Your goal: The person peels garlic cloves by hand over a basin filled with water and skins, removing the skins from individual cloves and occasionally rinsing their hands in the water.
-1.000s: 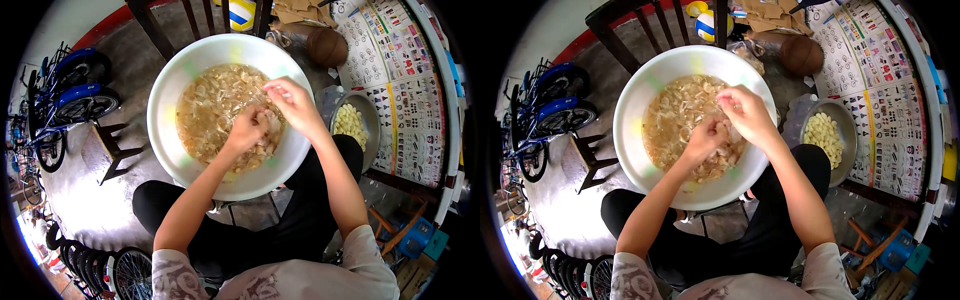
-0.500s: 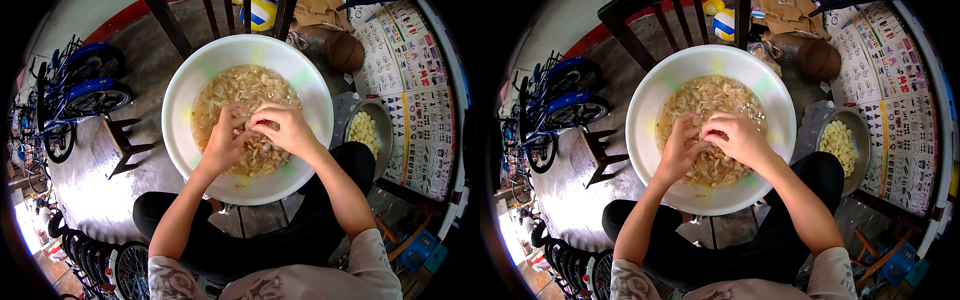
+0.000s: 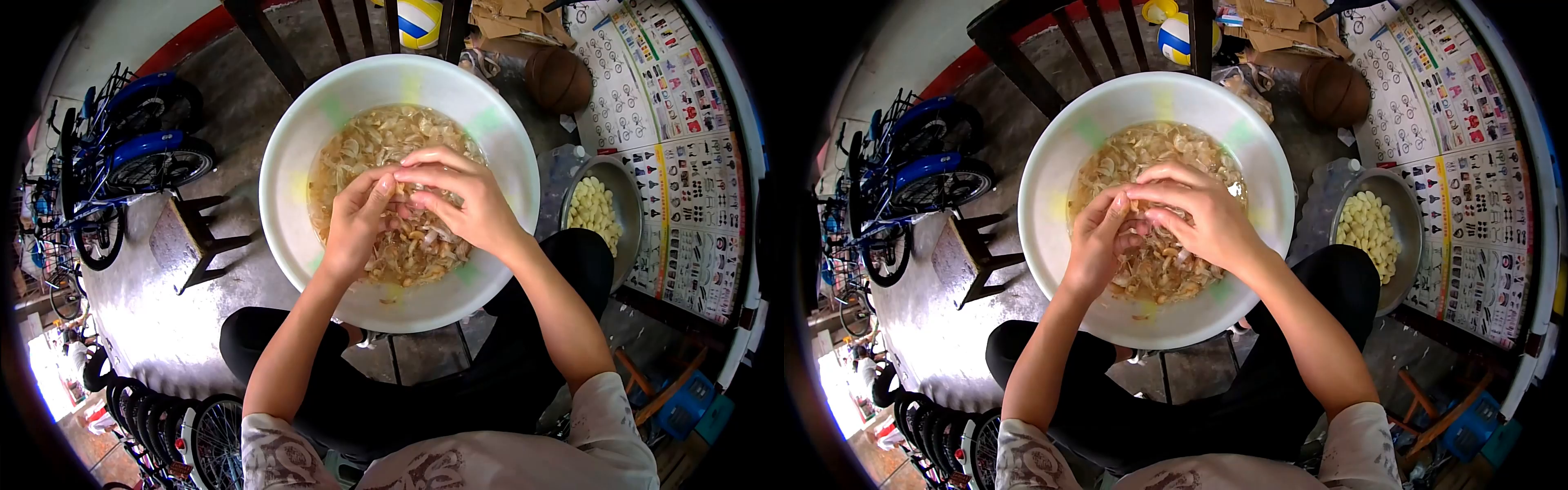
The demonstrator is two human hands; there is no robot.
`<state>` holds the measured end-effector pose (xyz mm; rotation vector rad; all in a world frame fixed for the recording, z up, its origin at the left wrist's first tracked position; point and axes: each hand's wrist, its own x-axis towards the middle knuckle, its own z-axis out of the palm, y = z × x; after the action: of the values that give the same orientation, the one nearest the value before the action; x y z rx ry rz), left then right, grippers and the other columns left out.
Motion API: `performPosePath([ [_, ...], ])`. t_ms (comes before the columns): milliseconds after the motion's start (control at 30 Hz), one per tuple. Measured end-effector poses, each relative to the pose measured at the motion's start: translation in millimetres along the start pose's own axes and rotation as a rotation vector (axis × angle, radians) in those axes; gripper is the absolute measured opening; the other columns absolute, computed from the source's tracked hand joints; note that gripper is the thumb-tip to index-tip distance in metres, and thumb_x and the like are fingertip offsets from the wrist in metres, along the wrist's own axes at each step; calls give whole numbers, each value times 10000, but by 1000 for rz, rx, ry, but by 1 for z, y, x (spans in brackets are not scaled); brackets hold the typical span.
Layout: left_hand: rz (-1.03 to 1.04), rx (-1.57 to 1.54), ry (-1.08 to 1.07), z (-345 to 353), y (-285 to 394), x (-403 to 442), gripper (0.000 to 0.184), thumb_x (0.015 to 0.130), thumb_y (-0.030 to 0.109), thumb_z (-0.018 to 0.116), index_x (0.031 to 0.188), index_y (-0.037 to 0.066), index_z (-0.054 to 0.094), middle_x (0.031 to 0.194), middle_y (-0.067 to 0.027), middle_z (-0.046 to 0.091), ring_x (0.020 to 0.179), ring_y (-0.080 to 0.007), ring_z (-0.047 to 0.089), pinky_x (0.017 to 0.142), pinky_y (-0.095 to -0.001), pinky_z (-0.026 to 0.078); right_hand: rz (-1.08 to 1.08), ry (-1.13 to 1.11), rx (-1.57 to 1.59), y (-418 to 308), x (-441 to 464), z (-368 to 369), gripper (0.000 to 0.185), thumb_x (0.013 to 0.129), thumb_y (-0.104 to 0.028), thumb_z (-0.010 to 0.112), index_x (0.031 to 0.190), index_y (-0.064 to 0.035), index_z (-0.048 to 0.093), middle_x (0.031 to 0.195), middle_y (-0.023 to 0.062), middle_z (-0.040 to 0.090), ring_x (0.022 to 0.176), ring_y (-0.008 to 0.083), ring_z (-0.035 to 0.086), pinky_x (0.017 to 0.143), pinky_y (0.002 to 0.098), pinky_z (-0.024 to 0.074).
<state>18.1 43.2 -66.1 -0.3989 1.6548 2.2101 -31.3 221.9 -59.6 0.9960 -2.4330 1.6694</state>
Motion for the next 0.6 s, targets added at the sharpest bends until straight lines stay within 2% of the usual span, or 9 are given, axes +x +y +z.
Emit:
performPosePath([
  [67, -25, -14, 26, -2, -2, 2, 366, 1059, 234, 492, 1361, 32, 537, 1010, -43, 686, 859, -93, 602, 754, -237, 494, -54, 3, -9, 0, 0, 0, 220, 835, 22, 694, 1048, -31, 693, 1021, 81, 677, 888, 266, 681, 793, 365, 546],
  [167, 24, 12, -105, -2, -4, 3, 366, 1060, 200, 487, 1371, 10, 519, 990, -43, 658, 862, -94, 582, 780, -239, 484, 14, 71, -30, 6, -3, -2, 196, 798, 5, 736, 990, -37, 735, 1038, 76, 697, 868, 246, 698, 769, 333, 568],
  [233, 157, 186, -167, 3, -2, 0, 372, 1051, 158, 501, 1383, -9, 512, 974, -41, 650, 858, -94, 575, 784, -243, 477, -40, 109, -66, 9, -3, -6, 186, 784, -7, 752, 967, -40, 738, 970, 68, 701, 807, 232, 700, 694, 313, 571],
  [267, 182, 246, -108, 5, 0, 0, 321, 1032, 96, 522, 1329, -18, 562, 913, -41, 659, 838, -90, 596, 745, -250, 494, -40, 111, -67, 8, -2, -5, 186, 784, -7, 752, 967, -40, 738, 970, 68, 701, 807, 232, 700, 694, 313, 571],
  [367, 207, 349, -118, 1, 3, -3, 284, 1025, 105, 537, 1279, 6, 616, 829, -38, 646, 770, -88, 580, 698, -262, 489, -163, 149, -118, 5, -4, -2, 154, 771, -15, 761, 920, -33, 726, 915, 57, 694, 762, 225, 694, 650, 314, 566],
  [433, 193, 406, -159, -1, 9, -4, 300, 1031, 104, 524, 1299, -4, 604, 806, -25, 620, 749, -86, 552, 699, -255, 475, -150, 44, -180, 6, -8, -8, 140, 747, 11, 785, 859, -5, 704, 935, 92, 695, 816, 238, 695, 681, 318, 562],
  [500, 180, 463, -201, -3, 12, -5, 316, 1037, 104, 511, 1319, -14, 593, 782, -13, 595, 727, -84, 524, 700, -249, 460, -164, 28, -184, 4, -8, -9, 133, 748, 9, 778, 842, -2, 684, 911, 93, 682, 804, 242, 682, 669, 328, 551],
  [567, 146, 512, -184, -5, 12, -7, 287, 1039, 109, 512, 1273, -16, 620, 745, -2, 568, 714, -78, 501, 680, -251, 444, -175, 14, -187, 1, -6, -10, 131, 749, 7, 771, 824, 1, 664, 886, 93, 670, 791, 245, 670, 657, 338, 541],
  [600, 145, 512, -184, -6, 10, -7, 287, 1039, 109, 512, 1273, -16, 620, 745, -2, 568, 714, -78, 501, 680, -251, 444, -186, -23, -234, 0, -4, -9, 122, 767, -4, 743, 841, -18, 647, 868, 68, 639, 778, 241, 655, 641, 350, 536],
])
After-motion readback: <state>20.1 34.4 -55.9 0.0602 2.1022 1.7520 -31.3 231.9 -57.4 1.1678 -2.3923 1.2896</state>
